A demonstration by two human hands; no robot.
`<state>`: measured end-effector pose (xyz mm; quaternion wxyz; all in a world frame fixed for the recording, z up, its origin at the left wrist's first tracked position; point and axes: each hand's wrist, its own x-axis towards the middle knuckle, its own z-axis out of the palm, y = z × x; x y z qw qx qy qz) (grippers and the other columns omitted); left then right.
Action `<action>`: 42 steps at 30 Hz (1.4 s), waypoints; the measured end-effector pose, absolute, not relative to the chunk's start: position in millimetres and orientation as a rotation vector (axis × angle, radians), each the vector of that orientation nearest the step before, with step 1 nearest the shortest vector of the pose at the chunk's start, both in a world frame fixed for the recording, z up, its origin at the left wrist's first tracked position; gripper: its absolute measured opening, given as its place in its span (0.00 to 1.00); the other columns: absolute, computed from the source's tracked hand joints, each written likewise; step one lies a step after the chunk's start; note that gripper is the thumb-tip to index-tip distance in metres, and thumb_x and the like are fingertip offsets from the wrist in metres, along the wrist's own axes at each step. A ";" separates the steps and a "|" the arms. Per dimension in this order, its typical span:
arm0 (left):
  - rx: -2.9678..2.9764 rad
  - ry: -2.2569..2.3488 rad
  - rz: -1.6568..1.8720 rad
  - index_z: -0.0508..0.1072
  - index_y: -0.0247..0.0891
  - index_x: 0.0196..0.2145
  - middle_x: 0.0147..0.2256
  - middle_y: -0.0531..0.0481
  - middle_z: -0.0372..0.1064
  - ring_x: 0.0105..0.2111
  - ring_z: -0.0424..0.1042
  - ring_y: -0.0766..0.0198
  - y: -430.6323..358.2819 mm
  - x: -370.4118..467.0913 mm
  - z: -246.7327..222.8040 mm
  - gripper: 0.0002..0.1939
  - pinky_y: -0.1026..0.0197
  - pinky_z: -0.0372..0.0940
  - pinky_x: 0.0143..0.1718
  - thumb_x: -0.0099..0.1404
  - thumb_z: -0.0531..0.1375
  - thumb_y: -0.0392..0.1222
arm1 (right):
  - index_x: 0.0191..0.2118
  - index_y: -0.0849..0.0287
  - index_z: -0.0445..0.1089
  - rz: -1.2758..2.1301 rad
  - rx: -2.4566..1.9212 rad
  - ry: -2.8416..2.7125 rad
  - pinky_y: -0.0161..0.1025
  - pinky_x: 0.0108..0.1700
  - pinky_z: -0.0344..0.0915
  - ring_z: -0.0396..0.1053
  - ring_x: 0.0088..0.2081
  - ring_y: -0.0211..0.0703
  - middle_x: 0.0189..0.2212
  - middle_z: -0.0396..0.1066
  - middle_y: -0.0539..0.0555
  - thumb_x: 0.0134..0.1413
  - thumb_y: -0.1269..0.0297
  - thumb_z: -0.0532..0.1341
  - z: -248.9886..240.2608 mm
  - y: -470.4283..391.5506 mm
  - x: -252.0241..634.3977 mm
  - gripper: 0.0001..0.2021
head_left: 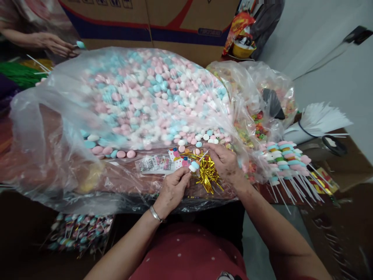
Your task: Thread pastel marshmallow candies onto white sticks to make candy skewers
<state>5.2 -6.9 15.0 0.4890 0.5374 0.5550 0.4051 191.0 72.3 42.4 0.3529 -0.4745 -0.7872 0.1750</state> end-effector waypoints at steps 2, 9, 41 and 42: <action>1.303 1.352 0.993 0.65 0.39 0.23 0.20 0.57 0.60 0.22 0.59 0.67 -6.9 5.4 14.0 0.14 0.65 0.53 0.26 0.65 0.54 0.45 | 0.50 0.53 0.74 0.423 -1.184 -2.073 0.46 0.57 0.69 0.74 0.50 0.44 0.48 0.76 0.53 0.61 0.68 0.52 42.5 67.7 189.9 0.18; 1.330 1.333 0.978 0.66 0.39 0.23 0.20 0.57 0.60 0.22 0.59 0.67 -8.8 3.6 14.2 0.14 0.65 0.53 0.27 0.65 0.54 0.45 | 0.44 0.52 0.77 0.846 -1.306 -1.741 0.43 0.47 0.74 0.76 0.42 0.43 0.41 0.79 0.50 0.58 0.64 0.59 37.9 66.7 192.2 0.11; 0.899 1.229 1.182 0.65 0.37 0.27 0.20 0.58 0.60 0.15 0.50 0.75 -9.5 3.8 -0.8 0.15 0.70 0.46 0.16 0.68 0.56 0.49 | 0.37 0.59 0.70 0.409 -1.459 -2.550 0.37 0.36 0.56 0.64 0.36 0.43 0.37 0.70 0.55 0.51 0.71 0.55 63.8 127.3 192.6 0.09; 0.902 1.225 1.184 0.65 0.37 0.27 0.20 0.58 0.60 0.15 0.50 0.75 -9.4 3.8 -0.8 0.16 0.70 0.46 0.16 0.68 0.56 0.49 | 0.36 0.59 0.70 0.404 -1.472 -2.545 0.37 0.36 0.56 0.63 0.36 0.43 0.37 0.70 0.55 0.50 0.72 0.54 66.7 129.5 195.5 0.09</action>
